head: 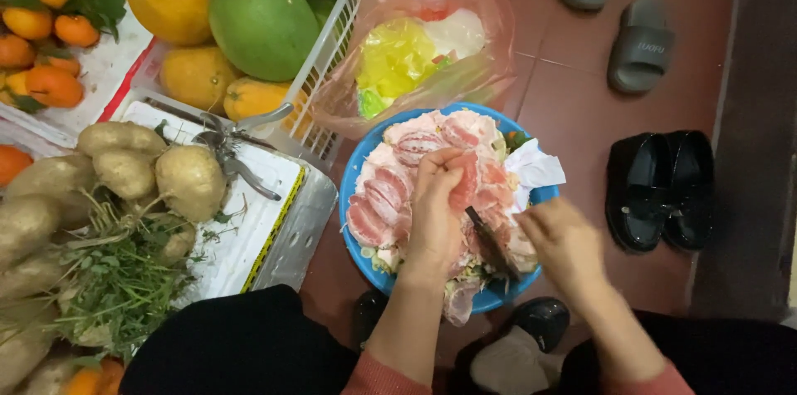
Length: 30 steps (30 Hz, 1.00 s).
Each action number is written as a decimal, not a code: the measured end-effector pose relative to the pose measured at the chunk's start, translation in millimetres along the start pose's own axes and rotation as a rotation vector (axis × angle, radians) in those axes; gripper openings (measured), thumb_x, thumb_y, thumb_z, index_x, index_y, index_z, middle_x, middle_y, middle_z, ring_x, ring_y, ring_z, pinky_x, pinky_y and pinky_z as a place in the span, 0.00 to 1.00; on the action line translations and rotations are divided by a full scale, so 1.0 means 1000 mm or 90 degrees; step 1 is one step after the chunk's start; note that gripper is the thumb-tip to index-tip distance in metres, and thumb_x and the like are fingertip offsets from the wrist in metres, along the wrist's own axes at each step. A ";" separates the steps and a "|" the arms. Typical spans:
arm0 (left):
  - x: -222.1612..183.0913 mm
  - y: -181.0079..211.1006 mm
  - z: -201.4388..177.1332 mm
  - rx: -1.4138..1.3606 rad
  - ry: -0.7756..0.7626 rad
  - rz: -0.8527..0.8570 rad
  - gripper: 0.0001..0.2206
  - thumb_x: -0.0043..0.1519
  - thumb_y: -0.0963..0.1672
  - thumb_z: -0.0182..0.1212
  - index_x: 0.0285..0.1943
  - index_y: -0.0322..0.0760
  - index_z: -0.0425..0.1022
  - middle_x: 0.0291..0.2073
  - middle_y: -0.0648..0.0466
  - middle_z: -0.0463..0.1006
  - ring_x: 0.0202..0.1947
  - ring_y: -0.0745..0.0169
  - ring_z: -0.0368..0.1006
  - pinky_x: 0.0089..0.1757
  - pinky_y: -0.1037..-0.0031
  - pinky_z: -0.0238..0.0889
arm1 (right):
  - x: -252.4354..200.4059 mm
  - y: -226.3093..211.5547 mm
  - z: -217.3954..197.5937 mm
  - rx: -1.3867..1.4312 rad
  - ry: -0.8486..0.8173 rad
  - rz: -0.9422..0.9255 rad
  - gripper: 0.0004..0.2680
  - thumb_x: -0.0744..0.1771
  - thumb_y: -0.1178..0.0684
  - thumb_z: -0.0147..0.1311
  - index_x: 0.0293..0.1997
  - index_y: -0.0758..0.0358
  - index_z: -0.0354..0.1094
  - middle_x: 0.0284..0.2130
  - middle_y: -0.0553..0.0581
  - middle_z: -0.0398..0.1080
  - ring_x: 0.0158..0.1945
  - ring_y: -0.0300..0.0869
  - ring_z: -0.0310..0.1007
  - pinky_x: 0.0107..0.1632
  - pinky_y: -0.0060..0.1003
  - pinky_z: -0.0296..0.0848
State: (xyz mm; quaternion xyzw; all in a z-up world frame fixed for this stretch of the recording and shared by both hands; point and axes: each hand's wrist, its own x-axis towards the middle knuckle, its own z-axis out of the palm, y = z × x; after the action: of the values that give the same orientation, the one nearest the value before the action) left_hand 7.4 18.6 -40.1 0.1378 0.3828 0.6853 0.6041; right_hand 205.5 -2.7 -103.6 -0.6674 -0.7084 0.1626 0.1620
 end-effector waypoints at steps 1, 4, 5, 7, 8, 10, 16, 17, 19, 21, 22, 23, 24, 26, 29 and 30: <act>-0.003 0.002 0.003 -0.001 0.002 0.000 0.14 0.61 0.41 0.58 0.56 0.34 0.70 0.37 0.55 0.72 0.33 0.73 0.67 0.31 0.77 0.72 | -0.002 -0.011 -0.022 0.000 -0.001 -0.001 0.07 0.68 0.38 0.57 0.42 0.40 0.78 0.35 0.50 0.76 0.47 0.50 0.78 0.49 0.46 0.77; -0.005 0.002 0.008 0.025 -0.041 0.035 0.15 0.63 0.40 0.58 0.60 0.32 0.69 0.39 0.56 0.71 0.36 0.76 0.67 0.32 0.85 0.68 | 0.008 -0.034 -0.057 0.130 0.233 -0.101 0.07 0.66 0.54 0.66 0.45 0.42 0.78 0.33 0.43 0.70 0.38 0.38 0.72 0.45 0.32 0.73; -0.005 -0.002 0.006 0.048 -0.047 0.054 0.16 0.64 0.40 0.59 0.61 0.34 0.69 0.43 0.55 0.73 0.39 0.75 0.68 0.35 0.85 0.67 | 0.017 -0.036 -0.048 0.067 0.086 -0.050 0.08 0.65 0.55 0.62 0.47 0.52 0.76 0.38 0.53 0.72 0.45 0.50 0.72 0.48 0.45 0.74; -0.009 -0.006 0.006 0.067 -0.057 0.069 0.17 0.64 0.40 0.61 0.63 0.35 0.69 0.46 0.54 0.74 0.42 0.74 0.69 0.37 0.86 0.67 | 0.019 -0.022 -0.025 0.000 -0.057 0.006 0.11 0.63 0.56 0.58 0.49 0.61 0.74 0.43 0.64 0.74 0.52 0.61 0.72 0.52 0.58 0.74; -0.013 -0.006 0.008 0.096 -0.067 0.087 0.20 0.63 0.39 0.62 0.66 0.36 0.68 0.47 0.53 0.75 0.44 0.72 0.69 0.41 0.84 0.67 | 0.011 -0.007 -0.011 0.059 -0.104 0.051 0.11 0.63 0.50 0.61 0.48 0.53 0.77 0.40 0.57 0.78 0.49 0.56 0.76 0.51 0.53 0.76; -0.008 -0.001 0.014 0.126 -0.080 0.119 0.23 0.62 0.39 0.63 0.68 0.37 0.67 0.47 0.53 0.75 0.46 0.70 0.69 0.44 0.82 0.67 | 0.021 -0.009 -0.007 0.122 -0.144 0.085 0.11 0.62 0.43 0.65 0.47 0.44 0.80 0.38 0.49 0.83 0.46 0.50 0.81 0.50 0.48 0.78; -0.022 -0.010 0.022 0.146 -0.143 0.153 0.27 0.64 0.37 0.61 0.74 0.38 0.60 0.47 0.45 0.79 0.46 0.65 0.74 0.44 0.78 0.70 | 0.019 -0.064 -0.051 0.826 -0.025 0.083 0.18 0.61 0.65 0.62 0.58 0.74 0.69 0.38 0.71 0.73 0.35 0.52 0.78 0.32 0.41 0.78; -0.025 -0.008 0.023 0.169 -0.139 0.164 0.28 0.63 0.37 0.61 0.74 0.37 0.61 0.46 0.44 0.79 0.47 0.63 0.75 0.44 0.76 0.71 | 0.018 -0.069 -0.051 0.825 -0.021 0.096 0.17 0.61 0.66 0.62 0.56 0.75 0.69 0.37 0.70 0.73 0.34 0.52 0.78 0.31 0.40 0.78; -0.031 -0.001 0.027 0.193 -0.132 0.171 0.28 0.63 0.36 0.62 0.74 0.36 0.61 0.45 0.44 0.79 0.48 0.61 0.76 0.45 0.75 0.73 | 0.016 -0.072 -0.047 0.824 -0.020 0.112 0.16 0.62 0.66 0.62 0.54 0.77 0.70 0.35 0.69 0.72 0.32 0.52 0.78 0.30 0.39 0.77; -0.037 0.010 0.033 0.232 -0.127 0.161 0.23 0.65 0.39 0.60 0.72 0.37 0.66 0.49 0.44 0.82 0.49 0.63 0.75 0.48 0.74 0.70 | 0.017 -0.067 -0.039 0.831 -0.016 0.159 0.12 0.62 0.62 0.63 0.49 0.69 0.74 0.30 0.63 0.72 0.24 0.48 0.78 0.23 0.27 0.62; -0.036 0.010 0.031 0.231 -0.127 0.158 0.23 0.65 0.39 0.60 0.72 0.37 0.66 0.49 0.44 0.82 0.49 0.63 0.75 0.48 0.74 0.70 | 0.018 -0.067 -0.041 0.830 -0.016 0.161 0.12 0.62 0.62 0.63 0.49 0.69 0.74 0.30 0.63 0.72 0.24 0.48 0.78 0.23 0.27 0.62; -0.035 0.009 0.028 0.223 -0.127 0.146 0.24 0.65 0.39 0.61 0.72 0.38 0.67 0.50 0.44 0.82 0.49 0.63 0.76 0.48 0.75 0.70 | 0.017 -0.067 -0.044 0.857 -0.035 0.167 0.11 0.63 0.61 0.63 0.50 0.70 0.74 0.31 0.63 0.71 0.25 0.48 0.78 0.25 0.32 0.69; -0.034 0.008 0.026 0.215 -0.128 0.134 0.24 0.64 0.39 0.62 0.71 0.39 0.68 0.51 0.44 0.82 0.49 0.63 0.76 0.49 0.75 0.70 | 0.016 -0.067 -0.047 0.884 -0.054 0.173 0.11 0.64 0.60 0.62 0.50 0.71 0.74 0.32 0.62 0.70 0.26 0.48 0.78 0.28 0.36 0.77; -0.031 0.003 0.024 0.180 -0.108 0.116 0.24 0.64 0.39 0.62 0.71 0.39 0.68 0.50 0.46 0.82 0.48 0.66 0.75 0.48 0.77 0.70 | 0.014 -0.067 -0.051 0.867 -0.035 0.159 0.11 0.65 0.59 0.61 0.51 0.72 0.73 0.31 0.64 0.71 0.26 0.48 0.78 0.28 0.35 0.76; -0.026 0.000 0.021 0.138 -0.080 0.097 0.23 0.64 0.38 0.63 0.71 0.38 0.69 0.48 0.48 0.80 0.46 0.68 0.74 0.47 0.78 0.71 | 0.010 -0.065 -0.053 0.798 -0.002 0.114 0.10 0.65 0.59 0.61 0.50 0.73 0.73 0.26 0.65 0.71 0.25 0.47 0.77 0.27 0.33 0.74; -0.025 -0.001 0.020 0.131 -0.072 0.090 0.23 0.65 0.38 0.62 0.70 0.38 0.69 0.47 0.48 0.80 0.46 0.67 0.74 0.46 0.78 0.71 | 0.008 -0.064 -0.052 0.744 0.013 0.090 0.09 0.64 0.60 0.62 0.47 0.74 0.74 0.23 0.66 0.72 0.22 0.46 0.75 0.26 0.33 0.72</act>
State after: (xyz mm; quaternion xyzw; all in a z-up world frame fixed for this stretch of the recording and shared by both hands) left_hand 26.8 2.5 -20.3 0.2643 0.4053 0.6746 0.5575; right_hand 171.7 2.1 -28.2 -0.5145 -0.4536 0.5302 0.4984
